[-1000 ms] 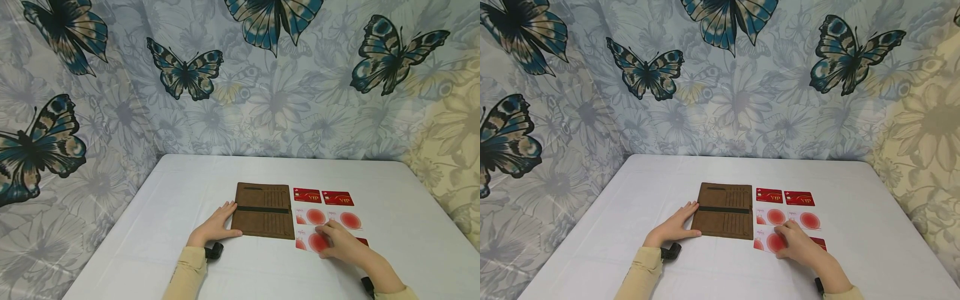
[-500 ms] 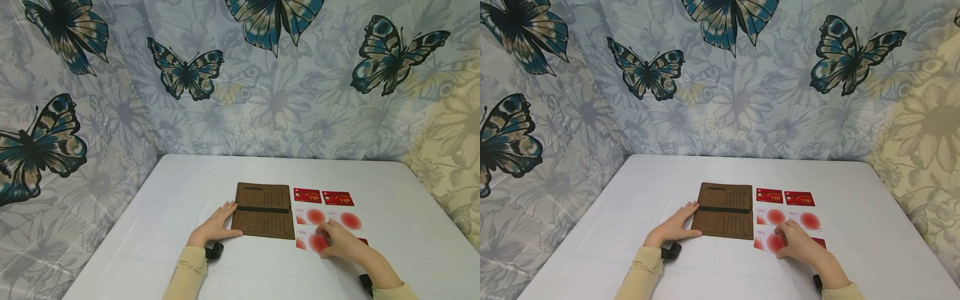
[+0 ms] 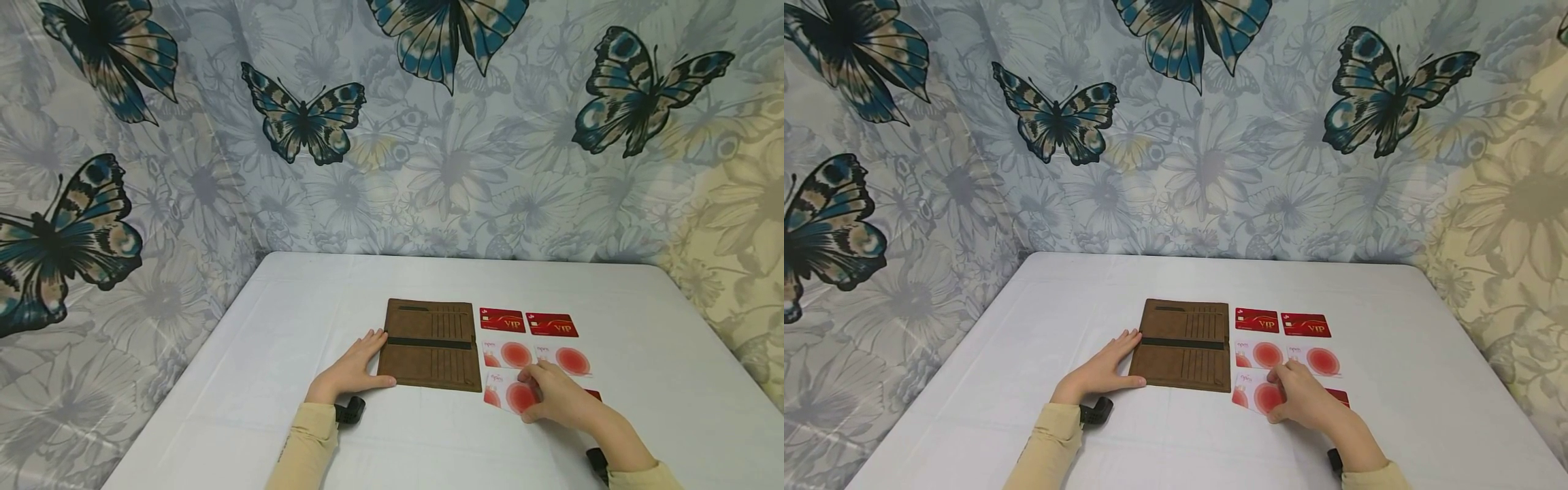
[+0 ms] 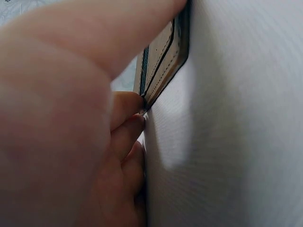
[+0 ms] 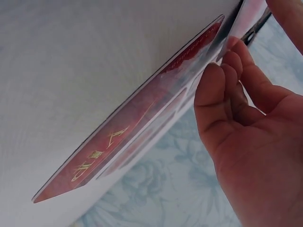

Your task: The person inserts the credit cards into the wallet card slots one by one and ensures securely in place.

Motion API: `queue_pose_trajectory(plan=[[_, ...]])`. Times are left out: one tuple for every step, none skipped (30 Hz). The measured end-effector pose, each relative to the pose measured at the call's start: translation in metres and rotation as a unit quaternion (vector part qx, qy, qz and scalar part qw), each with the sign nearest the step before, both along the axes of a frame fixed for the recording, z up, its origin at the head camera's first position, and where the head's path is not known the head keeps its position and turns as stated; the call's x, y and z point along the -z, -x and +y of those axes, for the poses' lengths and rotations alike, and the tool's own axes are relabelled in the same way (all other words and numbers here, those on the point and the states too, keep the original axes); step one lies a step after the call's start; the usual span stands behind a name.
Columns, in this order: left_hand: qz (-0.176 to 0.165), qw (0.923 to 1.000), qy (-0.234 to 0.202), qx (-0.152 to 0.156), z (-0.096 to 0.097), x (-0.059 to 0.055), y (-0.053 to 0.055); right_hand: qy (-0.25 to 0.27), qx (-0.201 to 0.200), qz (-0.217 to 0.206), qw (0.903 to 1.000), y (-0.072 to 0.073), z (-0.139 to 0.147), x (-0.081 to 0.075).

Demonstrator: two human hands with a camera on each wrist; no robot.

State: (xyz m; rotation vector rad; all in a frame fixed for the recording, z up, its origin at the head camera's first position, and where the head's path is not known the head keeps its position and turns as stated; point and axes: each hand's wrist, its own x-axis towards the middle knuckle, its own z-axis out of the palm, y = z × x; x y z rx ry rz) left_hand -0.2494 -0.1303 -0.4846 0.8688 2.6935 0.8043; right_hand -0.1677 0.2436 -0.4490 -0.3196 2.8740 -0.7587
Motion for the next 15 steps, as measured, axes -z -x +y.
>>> queue_pose_trajectory(plan=[[0.001, 1.0, 0.0, 0.0, 0.0001, 0.0002, 0.0002, -0.003, 0.001, 0.002, 1.0, -0.0002, 0.0001, -0.0002], [0.001, 1.0, 0.0, 0.0, 0.0001, 0.0004, 0.0003, -0.005, 0.002, 0.002, 1.0, -0.0004, 0.0003, -0.0002], [0.002, 1.0, 0.001, 0.0, 0.0002, 0.0006, 0.0005, -0.007, 0.004, 0.002, 1.0, -0.0005, 0.0004, -0.0003], [0.002, 1.0, 0.001, 0.001, 0.0002, 0.0008, 0.0007, -0.008, 0.005, 0.001, 1.0, -0.0007, 0.0006, -0.0002], [0.003, 1.0, 0.002, 0.001, 0.0002, 0.0012, 0.0008, -0.009, 0.007, 0.0, 0.9999, -0.001, 0.0007, -0.0001], [0.003, 1.0, 0.002, 0.001, 0.0002, 0.0014, 0.0009, -0.009, 0.009, 0.0, 0.9999, -0.0013, 0.0009, -0.0001], [0.003, 1.0, 0.002, 0.001, 0.0002, 0.0014, 0.001, -0.009, 0.012, 0.0, 0.9999, -0.0015, 0.0009, 0.0001], [0.003, 1.0, 0.002, 0.001, 0.0002, 0.0016, 0.001, -0.009, 0.014, 0.0, 0.9999, -0.0017, 0.001, 0.0002], [0.003, 1.0, 0.002, 0.001, 0.0002, 0.0017, 0.001, -0.008, 0.014, 0.003, 0.9999, -0.002, 0.0013, 0.0003], [0.003, 1.0, 0.002, 0.001, 0.0001, 0.0019, 0.0012, -0.007, 0.015, 0.007, 0.9998, -0.0026, 0.0015, 0.0006], [0.002, 1.0, 0.0, 0.001, 0.0001, 0.002, 0.0011, -0.006, 0.014, 0.011, 0.9998, -0.003, 0.0018, 0.0008], [0.002, 1.0, -0.001, 0.001, 0.0001, 0.0021, 0.001, -0.005, 0.013, 0.015, 0.9998, -0.0034, 0.002, 0.0008], [0.002, 1.0, -0.001, 0.001, 0.0, 0.0021, 0.001, -0.004, 0.011, 0.019, 0.9998, -0.0037, 0.0022, 0.001], [0.002, 1.0, -0.001, 0.001, 0.0, 0.002, 0.0009, -0.002, 0.009, 0.021, 0.9997, -0.004, 0.0024, 0.0011], [0.002, 1.0, -0.002, 0.001, 0.0, 0.002, 0.0009, 0.001, 0.006, 0.023, 0.9997, -0.0043, 0.0026, 0.0015]])
